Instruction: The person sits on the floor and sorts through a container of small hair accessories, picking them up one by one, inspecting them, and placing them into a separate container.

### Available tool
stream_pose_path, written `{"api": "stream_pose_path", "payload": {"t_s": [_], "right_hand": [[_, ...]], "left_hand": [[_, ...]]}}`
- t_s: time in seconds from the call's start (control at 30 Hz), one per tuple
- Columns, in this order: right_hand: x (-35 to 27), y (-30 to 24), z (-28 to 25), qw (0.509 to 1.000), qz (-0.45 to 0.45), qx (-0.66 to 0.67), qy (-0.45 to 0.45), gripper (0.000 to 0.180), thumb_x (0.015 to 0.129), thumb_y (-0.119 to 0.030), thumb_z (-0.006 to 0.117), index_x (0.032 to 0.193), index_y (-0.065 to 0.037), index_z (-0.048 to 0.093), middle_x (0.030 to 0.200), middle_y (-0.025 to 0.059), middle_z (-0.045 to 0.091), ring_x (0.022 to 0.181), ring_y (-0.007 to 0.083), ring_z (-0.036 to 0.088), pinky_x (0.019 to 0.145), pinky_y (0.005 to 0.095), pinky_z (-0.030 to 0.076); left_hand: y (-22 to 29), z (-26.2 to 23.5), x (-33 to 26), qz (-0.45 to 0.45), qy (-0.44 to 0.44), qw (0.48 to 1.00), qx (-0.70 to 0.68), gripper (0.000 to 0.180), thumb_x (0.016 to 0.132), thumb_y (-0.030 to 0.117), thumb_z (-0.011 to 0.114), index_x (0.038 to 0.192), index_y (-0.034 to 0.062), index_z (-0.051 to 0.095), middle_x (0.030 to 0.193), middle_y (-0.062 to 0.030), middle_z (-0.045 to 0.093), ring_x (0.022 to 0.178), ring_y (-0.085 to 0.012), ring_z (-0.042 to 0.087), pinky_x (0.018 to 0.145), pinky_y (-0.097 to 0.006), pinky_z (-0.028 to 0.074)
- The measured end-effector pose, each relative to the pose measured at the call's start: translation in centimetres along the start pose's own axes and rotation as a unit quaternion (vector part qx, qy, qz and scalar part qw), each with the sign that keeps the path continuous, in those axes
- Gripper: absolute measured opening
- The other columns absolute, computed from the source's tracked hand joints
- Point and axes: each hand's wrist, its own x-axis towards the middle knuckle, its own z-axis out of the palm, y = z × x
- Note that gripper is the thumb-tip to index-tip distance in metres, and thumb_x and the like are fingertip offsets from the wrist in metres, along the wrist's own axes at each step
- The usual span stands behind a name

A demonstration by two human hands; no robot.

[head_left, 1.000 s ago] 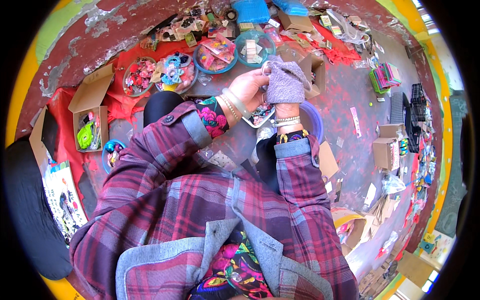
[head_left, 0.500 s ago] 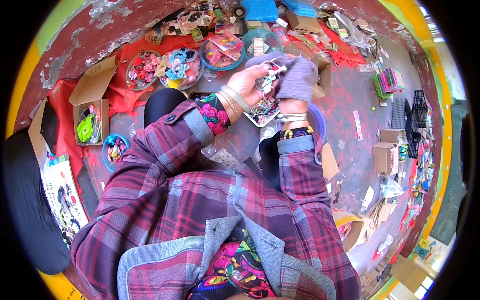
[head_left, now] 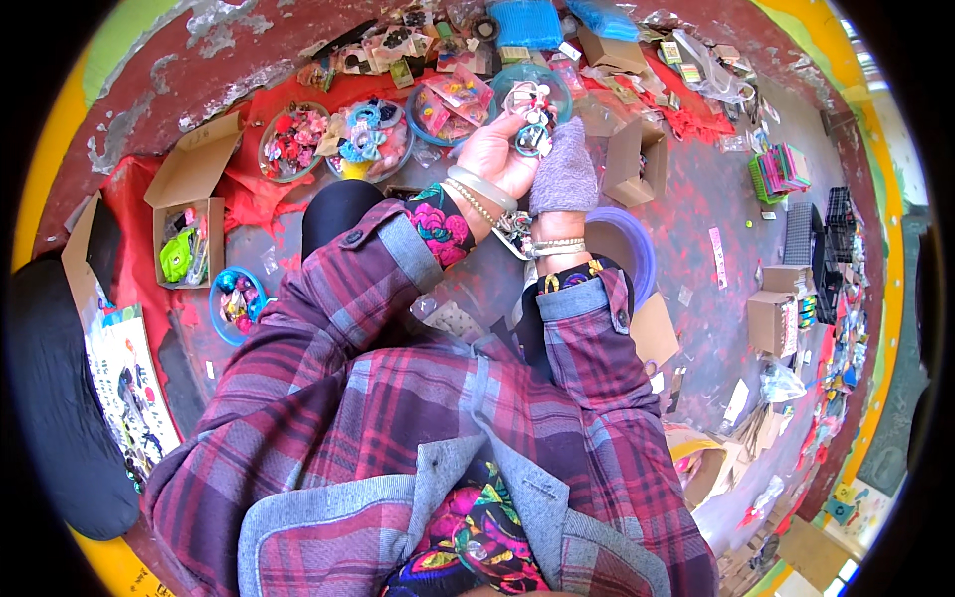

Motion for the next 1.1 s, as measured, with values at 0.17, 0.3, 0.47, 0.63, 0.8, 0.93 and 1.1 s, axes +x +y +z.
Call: {"api": "stream_pose_path", "payload": {"t_s": [0.17,0.3,0.47,0.63,0.8,0.93,1.1], "right_hand": [[0.1,-1.9,-0.4,0.992,-0.083,-0.096,-0.02,0.021,0.085,-0.021,0.045,0.092,-0.002,0.051,0.078,0.0103,0.06,0.07,0.0208,0.06,0.058,0.0292,0.046],[-0.1,-1.4,-0.9,0.964,0.075,0.252,-0.032,0.027,0.089,-0.029,0.044,0.087,-0.003,0.052,0.072,0.0034,0.056,0.066,0.0119,0.056,0.059,0.0227,0.045],[1.3,0.0,-4.3,0.804,0.114,0.569,-0.132,0.025,0.091,-0.026,0.036,0.08,-0.006,0.048,0.072,0.004,0.053,0.066,0.0137,0.053,0.06,0.025,0.046],[0.7,-1.4,-4.3,0.955,-0.041,0.285,-0.07,0.029,0.086,-0.028,0.044,0.1,-0.003,0.048,0.092,0.0073,0.054,0.078,0.0196,0.054,0.067,0.0284,0.045],[0.0,0.5,-3.2,0.83,-0.378,-0.388,-0.132,0.04,0.081,-0.03,0.051,0.111,-0.004,0.046,0.11,0.0118,0.05,0.099,0.0208,0.049,0.085,0.0343,0.041],[-1.2,2.2,-3.3,0.963,-0.207,-0.081,-0.149,0.038,0.076,-0.025,0.059,0.106,-0.003,0.049,0.1,0.0106,0.054,0.09,0.0211,0.053,0.081,0.0331,0.044],[-0.7,2.5,-3.7,0.985,-0.101,0.119,-0.073,0.024,0.078,-0.022,0.056,0.093,-0.003,0.053,0.085,0.0079,0.056,0.073,0.019,0.055,0.065,0.0312,0.046]], "left_hand": [[0.8,-0.9,-0.1,-0.043,0.02,0.999,-0.022,0.018,0.087,0.005,0.04,0.099,-0.0058,0.048,0.093,-0.018,0.054,0.078,-0.0228,0.055,0.069,-0.03,0.047],[1.6,-0.9,-0.4,-0.082,0.019,0.996,0.016,0.014,0.086,0.011,0.044,0.092,0.0004,0.05,0.08,-0.0135,0.056,0.058,-0.0157,0.049,0.057,-0.025,0.044],[2.8,-0.1,-1.7,-0.196,-0.053,0.977,0.066,0.029,0.09,0.021,0.031,0.098,-0.0043,0.043,0.078,-0.0106,0.047,0.047,-0.0109,0.039,0.042,-0.019,0.033],[2.3,1.9,-2.7,-0.272,0.097,0.947,0.138,0.024,0.088,0.021,0.036,0.09,-0.0005,0.046,0.074,-0.0099,0.047,0.046,-0.0091,0.038,0.04,-0.017,0.03],[2.2,1.1,-3.2,-0.32,0.135,0.917,0.197,0.016,0.085,0.02,0.039,0.083,0.0062,0.045,0.069,-0.007,0.045,0.042,-0.0071,0.033,0.041,-0.019,0.032],[1.7,1.4,-3.7,-0.334,0.169,0.897,0.236,0.009,0.084,0.017,0.041,0.085,0.0088,0.044,0.066,-0.0044,0.043,0.042,-0.0065,0.031,0.041,-0.019,0.032],[1.4,0.4,-3.6,-0.34,0.074,0.909,0.23,0.015,0.085,0.015,0.043,0.096,0.0053,0.047,0.076,-0.0073,0.049,0.046,-0.0074,0.036,0.035,-0.016,0.028]]}}
